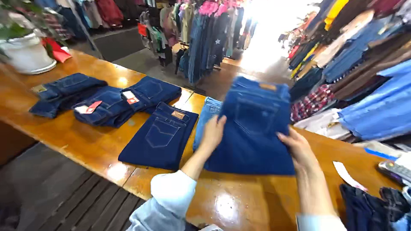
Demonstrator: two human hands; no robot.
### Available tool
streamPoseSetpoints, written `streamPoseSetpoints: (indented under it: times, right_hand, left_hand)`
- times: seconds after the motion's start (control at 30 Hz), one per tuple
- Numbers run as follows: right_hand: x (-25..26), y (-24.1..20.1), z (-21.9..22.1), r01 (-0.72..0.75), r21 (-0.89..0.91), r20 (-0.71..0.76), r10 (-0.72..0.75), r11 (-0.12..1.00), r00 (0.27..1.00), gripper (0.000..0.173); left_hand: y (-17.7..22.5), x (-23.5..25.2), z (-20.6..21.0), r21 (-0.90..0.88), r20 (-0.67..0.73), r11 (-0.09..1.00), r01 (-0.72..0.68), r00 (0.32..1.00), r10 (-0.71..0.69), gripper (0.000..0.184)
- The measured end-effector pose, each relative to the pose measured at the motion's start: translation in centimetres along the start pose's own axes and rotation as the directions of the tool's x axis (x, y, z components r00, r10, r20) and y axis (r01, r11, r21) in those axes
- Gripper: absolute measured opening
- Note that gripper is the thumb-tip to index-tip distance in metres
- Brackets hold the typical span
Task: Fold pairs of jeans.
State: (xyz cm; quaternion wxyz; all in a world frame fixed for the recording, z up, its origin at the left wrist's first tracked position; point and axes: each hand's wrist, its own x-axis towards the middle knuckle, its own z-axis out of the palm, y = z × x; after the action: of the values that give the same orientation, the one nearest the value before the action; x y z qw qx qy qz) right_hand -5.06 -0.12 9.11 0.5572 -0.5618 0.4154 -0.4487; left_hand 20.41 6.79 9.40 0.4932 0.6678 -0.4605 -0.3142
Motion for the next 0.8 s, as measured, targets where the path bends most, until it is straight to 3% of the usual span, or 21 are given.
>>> streamPoseSetpoints:
  times: [0.1, 0.2, 0.23, 0.43, 0.57, 0.7, 0.8]
  right_hand:
    - [8.2, 2.5, 3.3, -0.142, 0.016, 0.145, 0.138, 0.990, 0.980, 0.037]
    - [12.2, 8.2, 3.6, -0.390, -0.166, 0.188, 0.418, 0.906, 0.889, 0.036]
    - [12.5, 9.4, 3.5, -0.418, -0.222, 0.186, 0.460, 0.881, 0.869, 0.036]
    - [13.5, 8.9, 4.2, -0.380, -0.152, 0.151, 0.401, 0.913, 0.903, 0.025]
    - [13.2, 8.5, 4.8, -0.450, -0.373, 0.083, 0.512, 0.812, 0.855, 0.029]
    - [9.4, 8.8, 6.6, -0.298, -0.659, -0.041, 0.363, 0.690, 0.931, 0.046]
    - [6.6, 12.7, 9.4, -0.167, -0.823, -0.220, -0.034, 0.543, 0.975, 0.047]
  left_hand:
    - [-3.5, 6.4, -1.6, 0.170, -0.035, 0.977, 0.127, 0.992, -0.123, 0.053]
    - [-11.0, 9.4, -1.5, 0.155, -0.015, 0.930, 0.332, 0.942, -0.334, 0.058]
    - [-12.4, 9.5, -1.7, 0.134, -0.022, 0.929, 0.345, 0.938, -0.345, 0.058]
    - [-10.5, 10.1, -1.0, 0.047, -0.094, 0.966, 0.256, 0.963, -0.251, 0.039]
    - [-11.0, 10.6, -1.3, 0.167, -0.015, 0.931, 0.324, 0.945, -0.326, 0.049]
    - [-10.4, 8.0, -1.5, 0.323, 0.004, 0.896, 0.306, 0.946, -0.325, 0.068]
    - [-11.2, 5.2, 0.1, 0.550, -0.057, 0.816, 0.178, 0.983, -0.176, 0.068]
